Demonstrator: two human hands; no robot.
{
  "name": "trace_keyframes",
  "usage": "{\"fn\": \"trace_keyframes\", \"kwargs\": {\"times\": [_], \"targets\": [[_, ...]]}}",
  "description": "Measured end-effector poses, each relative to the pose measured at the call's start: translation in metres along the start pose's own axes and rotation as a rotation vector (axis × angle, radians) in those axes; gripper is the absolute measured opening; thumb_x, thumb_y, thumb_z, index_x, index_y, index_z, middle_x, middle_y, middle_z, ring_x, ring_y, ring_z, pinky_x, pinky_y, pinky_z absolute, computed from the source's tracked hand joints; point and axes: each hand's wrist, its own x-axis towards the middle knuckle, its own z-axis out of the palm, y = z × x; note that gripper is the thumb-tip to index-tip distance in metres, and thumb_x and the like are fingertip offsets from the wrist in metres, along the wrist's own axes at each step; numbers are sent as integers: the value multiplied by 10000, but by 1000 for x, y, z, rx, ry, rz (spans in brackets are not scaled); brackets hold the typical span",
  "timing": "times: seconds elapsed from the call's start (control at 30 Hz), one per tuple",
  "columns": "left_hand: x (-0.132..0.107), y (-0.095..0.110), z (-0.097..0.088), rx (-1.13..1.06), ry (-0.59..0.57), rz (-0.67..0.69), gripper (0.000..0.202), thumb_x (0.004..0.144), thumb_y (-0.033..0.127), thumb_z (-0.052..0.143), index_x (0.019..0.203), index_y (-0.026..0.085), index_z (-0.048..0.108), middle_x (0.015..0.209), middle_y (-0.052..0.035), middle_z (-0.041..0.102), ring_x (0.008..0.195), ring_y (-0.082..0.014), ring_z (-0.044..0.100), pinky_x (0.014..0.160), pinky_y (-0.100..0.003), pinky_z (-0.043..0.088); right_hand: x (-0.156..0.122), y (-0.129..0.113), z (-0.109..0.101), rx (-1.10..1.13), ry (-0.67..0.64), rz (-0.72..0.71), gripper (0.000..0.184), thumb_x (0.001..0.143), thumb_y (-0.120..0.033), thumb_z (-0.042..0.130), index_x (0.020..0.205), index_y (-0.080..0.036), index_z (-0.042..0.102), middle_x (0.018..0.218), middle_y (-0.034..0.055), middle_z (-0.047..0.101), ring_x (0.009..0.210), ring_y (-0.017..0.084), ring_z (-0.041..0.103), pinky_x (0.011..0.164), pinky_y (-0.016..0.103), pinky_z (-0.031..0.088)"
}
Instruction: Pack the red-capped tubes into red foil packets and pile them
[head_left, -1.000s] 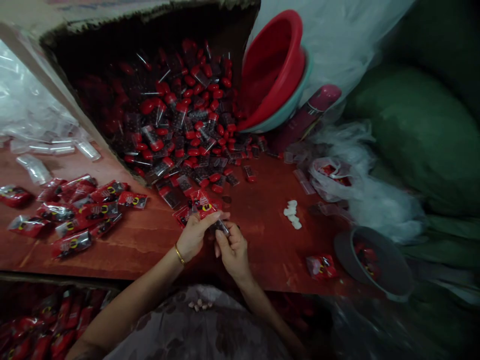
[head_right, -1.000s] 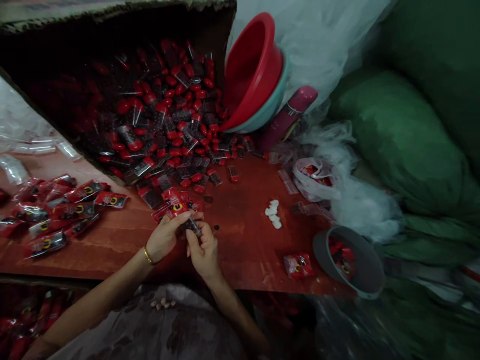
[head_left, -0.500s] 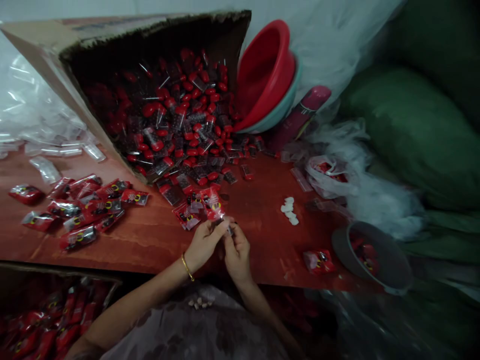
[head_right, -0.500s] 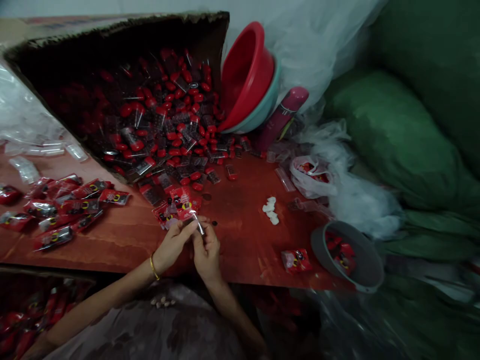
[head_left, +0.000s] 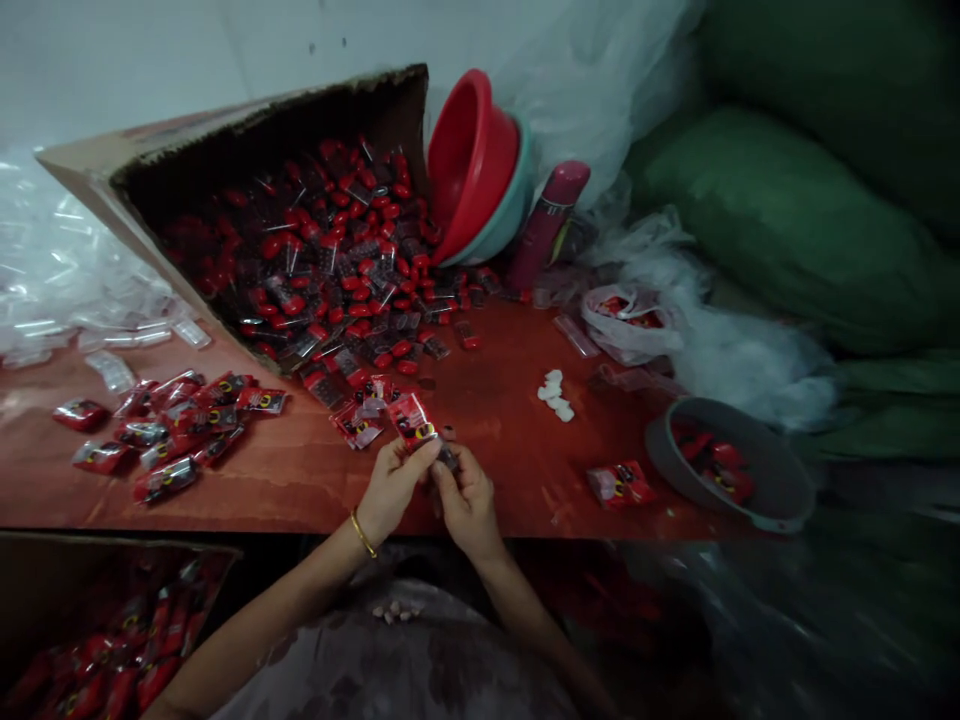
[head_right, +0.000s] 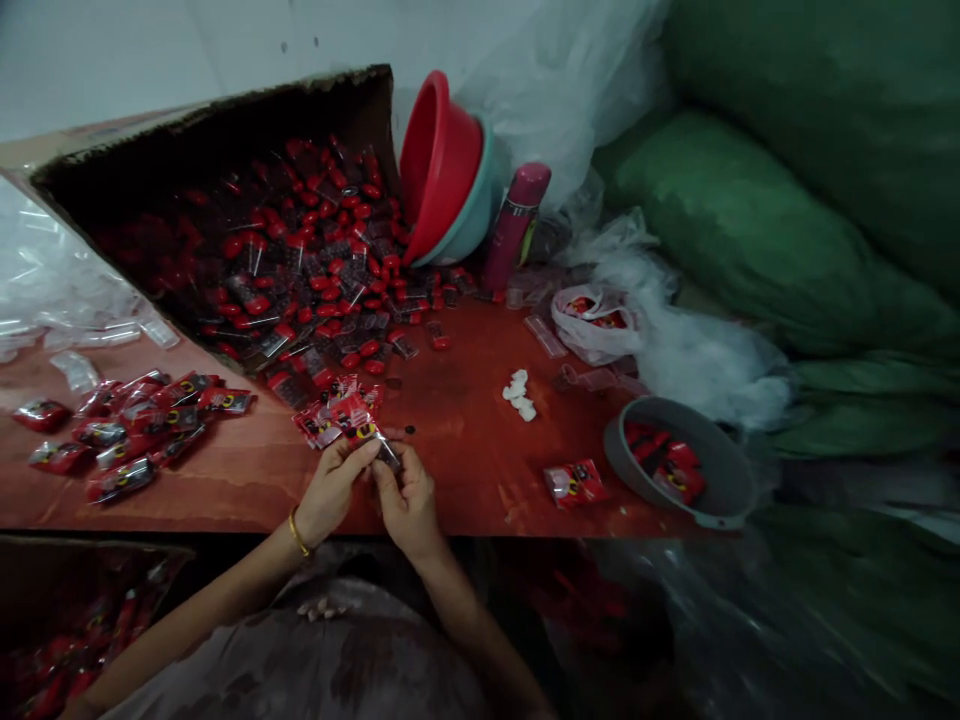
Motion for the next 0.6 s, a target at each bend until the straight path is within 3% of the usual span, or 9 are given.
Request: {"fn": "trace_keyframes", "kwargs": {"times": [0.13, 0.27, 0.37, 0.53, 0.6], "targets": [[-5, 5, 0, -35, 11, -51, 349, 671, 434, 702, 836, 126, 698, 768, -62, 692, 520, -80, 503, 435, -189, 347, -2, -4, -4, 72, -89, 28, 205, 827, -394, 537, 896, -202, 552, 584, -47, 572, 379, 73, 470, 366, 184, 370], [-14, 4, -1, -100, -94, -165, 382, 634, 447, 724, 841, 126, 703, 659, -27, 640, 490, -95, 485, 390, -206, 368, -3, 0, -3, 191, -95, 103, 233, 759, -420, 617, 763, -210, 516, 536, -65, 569, 328, 75, 478, 332, 185, 380], [-16, 1, -4, -163, -109, -234, 379, 593, 455, 751, 768, 122, 708, 608, -8, 602, 494, -91, 481, 402, -208, 389, -1, 11, 0, 236, -58, 138, 339, 667, -444, 707, 632, -213, 461, 488, -75, 533, 340, 82, 471, 337, 196, 395], [-6, -7, -16, -243, -29, -321, 307, 588, 390, 781, 746, 135, 714, 690, -34, 663, 693, -128, 601, 676, -238, 480, 8, 29, 6, -50, -15, -26, 419, 682, -450, 710, 497, -197, 430, 447, -72, 445, 409, 66, 394, 415, 192, 349], [0, -9, -22, -247, -2, -372, 319, 612, 398, 766, 789, 138, 712, 717, -45, 680, 713, -142, 623, 702, -253, 488, 16, 29, 8, -192, -31, -93, 418, 723, -445, 678, 485, -195, 442, 450, -65, 454, 422, 68, 394, 437, 196, 328]]}}
